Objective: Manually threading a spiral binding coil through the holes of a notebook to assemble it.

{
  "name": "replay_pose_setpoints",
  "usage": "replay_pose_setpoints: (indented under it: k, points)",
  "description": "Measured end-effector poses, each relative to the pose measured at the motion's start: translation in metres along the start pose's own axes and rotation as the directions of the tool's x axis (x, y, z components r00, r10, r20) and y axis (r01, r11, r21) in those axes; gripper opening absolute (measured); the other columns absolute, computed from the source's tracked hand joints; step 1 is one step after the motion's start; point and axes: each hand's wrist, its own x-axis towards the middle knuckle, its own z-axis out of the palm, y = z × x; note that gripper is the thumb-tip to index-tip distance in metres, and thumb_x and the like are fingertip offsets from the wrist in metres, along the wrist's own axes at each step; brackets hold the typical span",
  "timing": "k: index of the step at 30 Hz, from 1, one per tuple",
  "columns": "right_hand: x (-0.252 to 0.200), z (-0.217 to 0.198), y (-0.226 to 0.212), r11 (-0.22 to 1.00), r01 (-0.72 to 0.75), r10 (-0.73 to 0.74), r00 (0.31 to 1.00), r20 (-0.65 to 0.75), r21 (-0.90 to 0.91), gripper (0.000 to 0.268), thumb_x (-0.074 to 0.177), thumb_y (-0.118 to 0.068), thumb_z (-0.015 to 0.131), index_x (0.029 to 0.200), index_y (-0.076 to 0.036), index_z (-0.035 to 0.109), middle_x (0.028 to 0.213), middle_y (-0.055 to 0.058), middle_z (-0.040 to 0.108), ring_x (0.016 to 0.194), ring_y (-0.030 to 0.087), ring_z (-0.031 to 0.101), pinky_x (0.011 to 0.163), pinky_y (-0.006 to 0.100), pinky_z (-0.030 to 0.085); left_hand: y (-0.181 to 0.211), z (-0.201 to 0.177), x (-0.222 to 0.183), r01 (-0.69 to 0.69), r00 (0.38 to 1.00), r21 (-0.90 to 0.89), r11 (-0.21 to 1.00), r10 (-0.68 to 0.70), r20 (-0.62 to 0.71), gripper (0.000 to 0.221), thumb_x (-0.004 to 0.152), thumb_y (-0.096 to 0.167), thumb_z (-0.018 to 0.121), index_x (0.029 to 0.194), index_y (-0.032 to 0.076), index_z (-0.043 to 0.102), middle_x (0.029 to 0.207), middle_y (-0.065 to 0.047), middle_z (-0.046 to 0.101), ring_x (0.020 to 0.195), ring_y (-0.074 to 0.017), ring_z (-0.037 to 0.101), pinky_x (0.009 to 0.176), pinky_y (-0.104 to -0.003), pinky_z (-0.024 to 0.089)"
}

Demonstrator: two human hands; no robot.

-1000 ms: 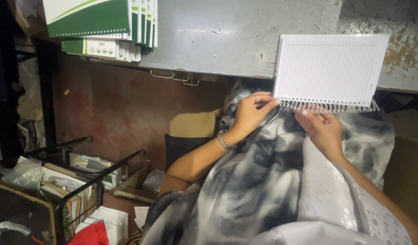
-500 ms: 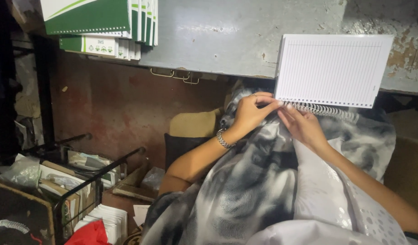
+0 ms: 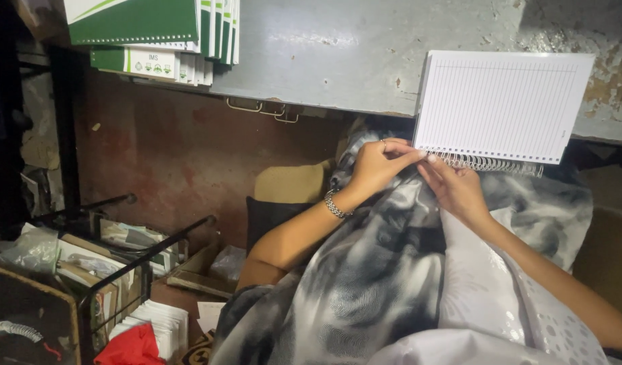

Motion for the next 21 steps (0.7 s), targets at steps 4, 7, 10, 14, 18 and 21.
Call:
replay_pose_setpoints:
  k: [4, 7, 10, 14, 18, 21]
  points:
    - [-0.011, 0.013, -0.012, 1.0, -0.001, 0.001, 1.0, -0.002, 0.018, 0.031, 0.092, -0.004, 0.082, 0.108, 0.014, 0.063, 0.108, 0.026, 0.071, 0.102, 0.033, 0.076, 0.1, 0.047, 0.061, -0.005, 0.0, 0.005, 0.12, 0.992, -0.187, 0.975, -0.113, 0.048, 0.035, 0.075, 0.028, 0.088, 0.097, 0.002, 0.079, 0.119, -0.024, 0.071, 0.097, -0.0327, 0.074, 0.078, -0.033, 0.063]
    - [-0.009, 0.012, -0.012, 1.0, -0.008, 0.008, 1.0, -0.01, 0.017, 0.03, 0.091, -0.003, 0.082, 0.108, 0.015, 0.063, 0.109, 0.028, 0.07, 0.103, 0.034, 0.076, 0.099, 0.047, 0.061, -0.023, 0.003, 0.015, 0.148, 0.988, -0.263, 0.953, -0.13, 0.084, 0.039, 0.075, 0.028, 0.089, 0.096, -0.001, 0.076, 0.115, -0.022, 0.072, 0.08, -0.0156, 0.07, 0.071, -0.024, 0.062]
    - [-0.012, 0.016, -0.015, 1.0, -0.012, 0.012, 1.0, -0.029, -0.009, 0.032, 0.091, -0.004, 0.082, 0.11, 0.013, 0.063, 0.108, 0.025, 0.07, 0.102, 0.032, 0.076, 0.098, 0.046, 0.062, -0.024, -0.001, 0.018, 0.174, 0.982, -0.304, 0.937, -0.142, 0.125, 0.054, 0.074, 0.025, 0.091, 0.109, -0.006, 0.065, 0.118, -0.029, 0.068, 0.097, -0.0285, 0.073, 0.079, -0.033, 0.063]
    - [-0.026, 0.032, -0.028, 1.0, -0.012, 0.011, 1.0, -0.028, -0.01, 0.031, 0.091, -0.004, 0.082, 0.109, 0.015, 0.063, 0.107, 0.027, 0.07, 0.102, 0.034, 0.076, 0.098, 0.047, 0.062, -0.031, 0.002, 0.021, 0.149, 0.979, -0.377, 0.914, -0.084, 0.185, 0.066, 0.078, 0.022, 0.089, 0.128, -0.007, 0.057, 0.117, -0.028, 0.068, 0.097, -0.0277, 0.073, 0.081, -0.035, 0.062]
    - [-0.028, 0.036, -0.031, 1.0, -0.009, 0.008, 1.0, -0.021, -0.025, 0.032, 0.092, -0.004, 0.081, 0.109, 0.017, 0.063, 0.109, 0.03, 0.069, 0.103, 0.037, 0.076, 0.098, 0.049, 0.061, -0.026, 0.007, 0.019, 0.111, 0.984, -0.399, 0.91, -0.045, 0.173, 0.06, 0.081, 0.02, 0.087, 0.127, -0.011, 0.063, 0.114, -0.028, 0.069, 0.093, -0.0263, 0.074, 0.082, -0.036, 0.062]
    - [-0.028, 0.04, -0.032, 1.0, -0.014, 0.014, 0.999, -0.04, -0.015, 0.03, 0.091, -0.004, 0.082, 0.106, 0.015, 0.064, 0.107, 0.027, 0.07, 0.102, 0.036, 0.076, 0.098, 0.048, 0.062, -0.019, 0.007, 0.015, 0.133, 0.983, -0.415, 0.9, -0.066, 0.171, 0.061, 0.078, 0.018, 0.088, 0.125, -0.013, 0.064, 0.11, -0.027, 0.07, 0.089, -0.0244, 0.074, 0.081, -0.036, 0.062]
